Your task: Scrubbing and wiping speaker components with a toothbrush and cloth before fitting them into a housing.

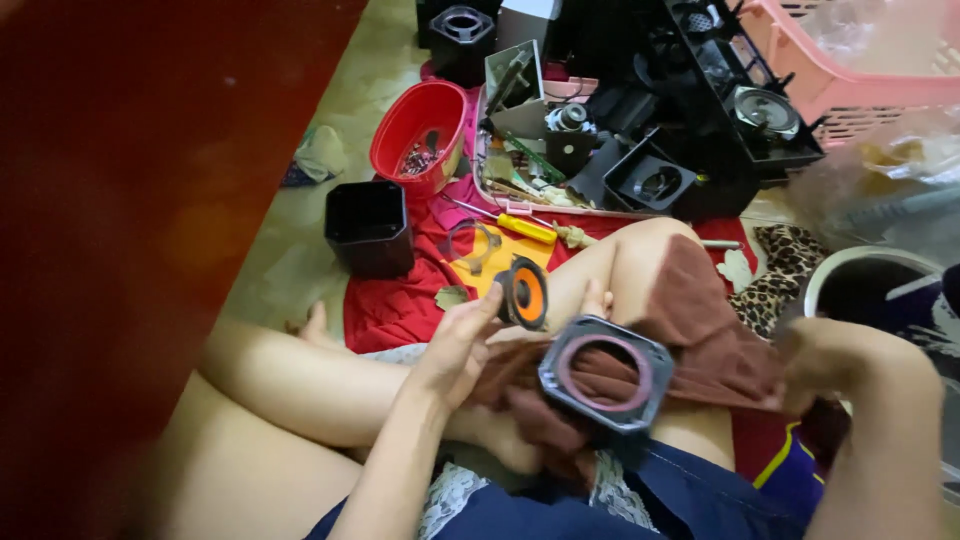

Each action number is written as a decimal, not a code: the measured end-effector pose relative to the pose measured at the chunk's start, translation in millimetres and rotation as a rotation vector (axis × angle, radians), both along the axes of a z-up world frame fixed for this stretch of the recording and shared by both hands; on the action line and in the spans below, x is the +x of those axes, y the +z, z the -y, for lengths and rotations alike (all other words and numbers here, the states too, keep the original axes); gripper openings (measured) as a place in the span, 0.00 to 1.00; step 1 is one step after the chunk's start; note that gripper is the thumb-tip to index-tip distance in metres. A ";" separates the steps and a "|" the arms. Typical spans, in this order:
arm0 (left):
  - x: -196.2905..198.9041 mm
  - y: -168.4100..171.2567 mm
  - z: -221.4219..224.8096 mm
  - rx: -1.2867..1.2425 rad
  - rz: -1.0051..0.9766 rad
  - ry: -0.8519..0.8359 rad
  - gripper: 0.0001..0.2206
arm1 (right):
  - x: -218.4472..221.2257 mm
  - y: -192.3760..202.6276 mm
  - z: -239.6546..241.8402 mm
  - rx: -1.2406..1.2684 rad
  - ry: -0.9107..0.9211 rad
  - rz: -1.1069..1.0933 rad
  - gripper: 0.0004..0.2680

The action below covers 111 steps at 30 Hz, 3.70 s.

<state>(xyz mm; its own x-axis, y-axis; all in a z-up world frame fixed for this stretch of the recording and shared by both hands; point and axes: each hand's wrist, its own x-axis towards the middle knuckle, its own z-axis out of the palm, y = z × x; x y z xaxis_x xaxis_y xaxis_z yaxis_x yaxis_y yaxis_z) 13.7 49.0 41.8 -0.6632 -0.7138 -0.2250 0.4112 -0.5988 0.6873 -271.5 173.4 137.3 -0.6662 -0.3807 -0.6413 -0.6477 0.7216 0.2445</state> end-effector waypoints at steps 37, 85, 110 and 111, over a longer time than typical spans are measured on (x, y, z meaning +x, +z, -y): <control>28.5 -34.7 18.7 0.527 -0.431 0.176 0.19 | 165.1 -186.2 253.9 -0.592 1.018 0.385 0.09; -8.9 -106.4 44.9 0.629 -0.106 0.420 0.29 | 158.5 -139.0 164.9 -1.088 0.285 1.167 0.07; -10.1 -94.6 44.7 0.678 -0.099 0.404 0.29 | 159.1 -135.4 162.0 -1.019 0.298 1.137 0.06; -9.9 -95.8 44.2 0.678 -0.099 0.404 0.29 | 158.0 -134.2 162.2 -1.019 0.298 1.138 0.06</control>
